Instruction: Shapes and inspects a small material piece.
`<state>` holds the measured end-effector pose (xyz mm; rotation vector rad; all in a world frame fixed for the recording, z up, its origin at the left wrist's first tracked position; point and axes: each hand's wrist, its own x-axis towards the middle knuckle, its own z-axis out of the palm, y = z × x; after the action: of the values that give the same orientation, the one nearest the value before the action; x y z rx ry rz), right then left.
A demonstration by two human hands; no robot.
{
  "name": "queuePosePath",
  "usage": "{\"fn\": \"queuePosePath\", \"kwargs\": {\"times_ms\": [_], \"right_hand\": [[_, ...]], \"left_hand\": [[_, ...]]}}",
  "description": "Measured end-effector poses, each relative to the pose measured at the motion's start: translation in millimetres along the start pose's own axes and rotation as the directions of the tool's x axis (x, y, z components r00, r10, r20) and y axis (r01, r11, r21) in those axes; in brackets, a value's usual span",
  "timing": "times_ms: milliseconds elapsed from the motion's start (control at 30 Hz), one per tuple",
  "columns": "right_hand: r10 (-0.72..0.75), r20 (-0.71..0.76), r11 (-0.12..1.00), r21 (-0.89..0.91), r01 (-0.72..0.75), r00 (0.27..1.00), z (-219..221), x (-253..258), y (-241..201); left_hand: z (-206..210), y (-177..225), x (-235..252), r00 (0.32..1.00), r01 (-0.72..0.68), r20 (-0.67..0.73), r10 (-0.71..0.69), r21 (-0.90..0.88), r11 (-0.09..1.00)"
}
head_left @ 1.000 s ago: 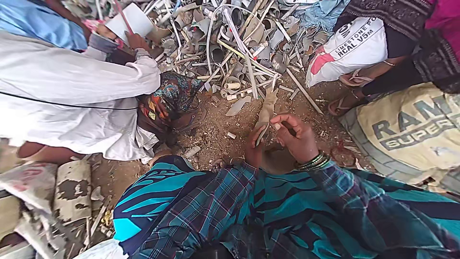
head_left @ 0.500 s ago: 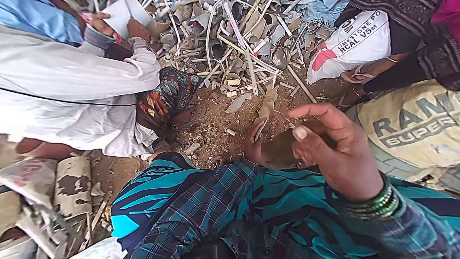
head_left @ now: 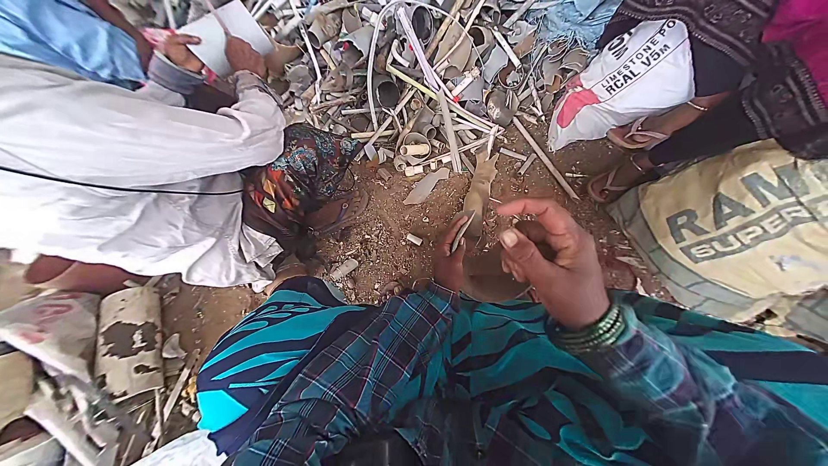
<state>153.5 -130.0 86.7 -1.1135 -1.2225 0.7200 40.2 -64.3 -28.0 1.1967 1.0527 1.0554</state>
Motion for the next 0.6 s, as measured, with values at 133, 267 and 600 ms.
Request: {"fn": "queuePosePath", "kwargs": {"times_ms": [133, 267, 600], "right_hand": [[0.128, -0.139, 0.987, -0.081, -0.14, 0.982, 13.8, 4.9, 69.0], [0.098, -0.092, 0.992, 0.088, -0.09, 0.991, 7.1, 13.2, -10.7], [0.238, -0.429, 0.966, 0.198, -0.167, 0.871, 5.1, 14.9, 38.8]], "left_hand": [[0.3, 3.7, -0.5, 0.999, 0.039, 0.023, -0.039, -0.002, 0.999], [1.7, 5.4, -1.2, 0.998, 0.056, -0.007, -0.056, -0.029, 0.998], [-2.2, 14.0, 6.5, 0.988, 0.115, -0.088, -0.125, -0.117, 0.986]]}}
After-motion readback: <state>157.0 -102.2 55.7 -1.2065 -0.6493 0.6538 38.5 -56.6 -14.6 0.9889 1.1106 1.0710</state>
